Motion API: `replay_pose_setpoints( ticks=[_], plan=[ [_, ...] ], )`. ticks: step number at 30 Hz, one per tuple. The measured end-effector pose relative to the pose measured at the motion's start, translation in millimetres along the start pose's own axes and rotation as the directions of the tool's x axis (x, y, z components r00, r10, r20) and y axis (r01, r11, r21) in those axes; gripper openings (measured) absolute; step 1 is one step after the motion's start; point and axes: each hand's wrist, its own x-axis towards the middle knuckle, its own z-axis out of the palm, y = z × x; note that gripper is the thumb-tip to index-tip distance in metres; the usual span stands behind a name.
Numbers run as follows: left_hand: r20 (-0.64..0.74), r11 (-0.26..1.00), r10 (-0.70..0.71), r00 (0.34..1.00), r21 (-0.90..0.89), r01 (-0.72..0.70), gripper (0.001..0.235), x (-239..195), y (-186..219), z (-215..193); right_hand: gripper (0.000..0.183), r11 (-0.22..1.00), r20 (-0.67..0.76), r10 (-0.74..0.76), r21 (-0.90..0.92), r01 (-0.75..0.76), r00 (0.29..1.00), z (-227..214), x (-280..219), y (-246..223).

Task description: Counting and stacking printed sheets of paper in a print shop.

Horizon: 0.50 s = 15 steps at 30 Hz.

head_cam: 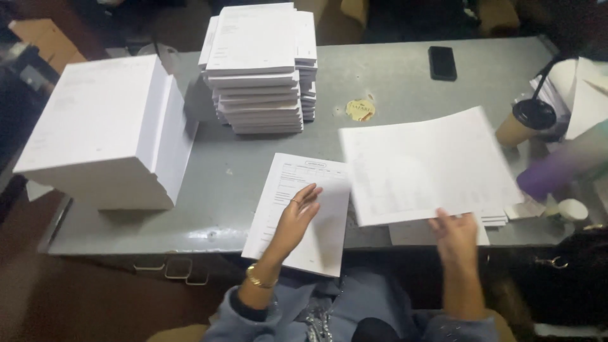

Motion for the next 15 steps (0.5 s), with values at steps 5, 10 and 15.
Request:
replay_pose_setpoints(
  ticks=[5,10,15],
  plan=[
    [-0.102,0.811,0.189,0.977,0.577,-0.097,0.053,36.5,-59.8,-1.1,0.052,0.95,0.042,-0.169,-0.259,0.174,0.985,-35.9,21.1,0.3],
    [-0.045,0.281,0.295,0.954,0.959,-0.041,0.062,41.0,-114.7,-7.9,0.031,0.975,-0.057,-0.094,-0.209,0.08,0.994,-78.1,61.4,47.3],
    [-0.058,0.297,0.33,0.942,0.954,-0.045,0.059,41.8,-122.3,-7.8,0.039,0.952,-0.109,-0.051,-0.305,0.016,0.993,-31.5,20.8,-1.0]
  ],
)
